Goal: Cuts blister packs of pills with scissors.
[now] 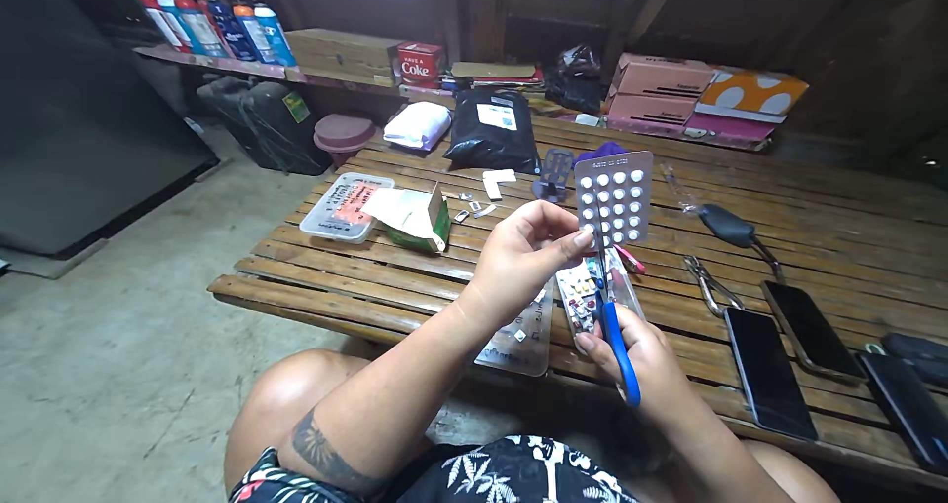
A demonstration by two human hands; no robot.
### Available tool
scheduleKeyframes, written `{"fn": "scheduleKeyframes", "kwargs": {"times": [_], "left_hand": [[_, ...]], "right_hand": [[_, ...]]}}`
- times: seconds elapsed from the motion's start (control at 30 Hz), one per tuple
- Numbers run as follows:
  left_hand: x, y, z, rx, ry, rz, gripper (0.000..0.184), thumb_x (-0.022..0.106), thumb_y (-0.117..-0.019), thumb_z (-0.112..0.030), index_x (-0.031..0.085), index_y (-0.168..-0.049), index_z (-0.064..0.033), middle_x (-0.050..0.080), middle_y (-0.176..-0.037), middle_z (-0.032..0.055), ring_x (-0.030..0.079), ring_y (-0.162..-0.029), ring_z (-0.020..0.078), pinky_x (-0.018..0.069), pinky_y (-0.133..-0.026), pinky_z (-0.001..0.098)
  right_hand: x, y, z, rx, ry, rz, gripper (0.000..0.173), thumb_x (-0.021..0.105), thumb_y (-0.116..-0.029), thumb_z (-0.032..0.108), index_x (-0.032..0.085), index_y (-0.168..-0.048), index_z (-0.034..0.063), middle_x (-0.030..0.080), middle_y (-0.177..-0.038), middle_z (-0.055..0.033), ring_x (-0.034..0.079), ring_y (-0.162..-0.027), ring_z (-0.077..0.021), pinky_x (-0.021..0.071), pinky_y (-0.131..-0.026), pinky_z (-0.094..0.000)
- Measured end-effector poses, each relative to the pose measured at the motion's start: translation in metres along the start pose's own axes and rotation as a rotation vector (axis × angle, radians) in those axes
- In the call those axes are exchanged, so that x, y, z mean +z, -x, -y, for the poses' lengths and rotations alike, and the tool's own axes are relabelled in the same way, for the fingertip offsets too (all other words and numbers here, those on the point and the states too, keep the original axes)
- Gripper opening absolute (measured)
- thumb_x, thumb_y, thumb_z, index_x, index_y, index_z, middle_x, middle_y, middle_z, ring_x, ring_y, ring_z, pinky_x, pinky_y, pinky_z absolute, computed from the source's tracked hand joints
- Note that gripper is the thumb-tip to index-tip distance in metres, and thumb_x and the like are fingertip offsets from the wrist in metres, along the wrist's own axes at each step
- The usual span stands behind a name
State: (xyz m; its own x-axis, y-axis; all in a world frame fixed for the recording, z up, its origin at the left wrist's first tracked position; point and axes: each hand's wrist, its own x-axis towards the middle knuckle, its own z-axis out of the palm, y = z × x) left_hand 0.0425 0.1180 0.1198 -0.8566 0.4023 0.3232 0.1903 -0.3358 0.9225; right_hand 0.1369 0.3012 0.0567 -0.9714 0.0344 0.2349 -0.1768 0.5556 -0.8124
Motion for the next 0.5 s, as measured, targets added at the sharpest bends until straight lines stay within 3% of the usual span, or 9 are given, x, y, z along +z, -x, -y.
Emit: {"fn": "scheduleKeyframes", "kwargs": {"times": [0.5], "left_hand": [[-0.0018,-0.0010,-0.0003,0.000,-0.006,0.006,0.010,0.066,-0.0967,-0.001,0.063,-0.107,-0.0025,0.069,-0.095,0.0085,0.071,-0.083,0.0161,0.0633,-0.079,0.0333]], "right_hand": [[0.0001,-0.0012,0.0007,0.023,-0.036,0.008,0.045,0.066,-0.0895,0.062,0.062,-0.088,0.0176,0.052,-0.066,0.0114,0.048,-0.054,0.0031,0.0410,-0.050,-0.0151]]}}
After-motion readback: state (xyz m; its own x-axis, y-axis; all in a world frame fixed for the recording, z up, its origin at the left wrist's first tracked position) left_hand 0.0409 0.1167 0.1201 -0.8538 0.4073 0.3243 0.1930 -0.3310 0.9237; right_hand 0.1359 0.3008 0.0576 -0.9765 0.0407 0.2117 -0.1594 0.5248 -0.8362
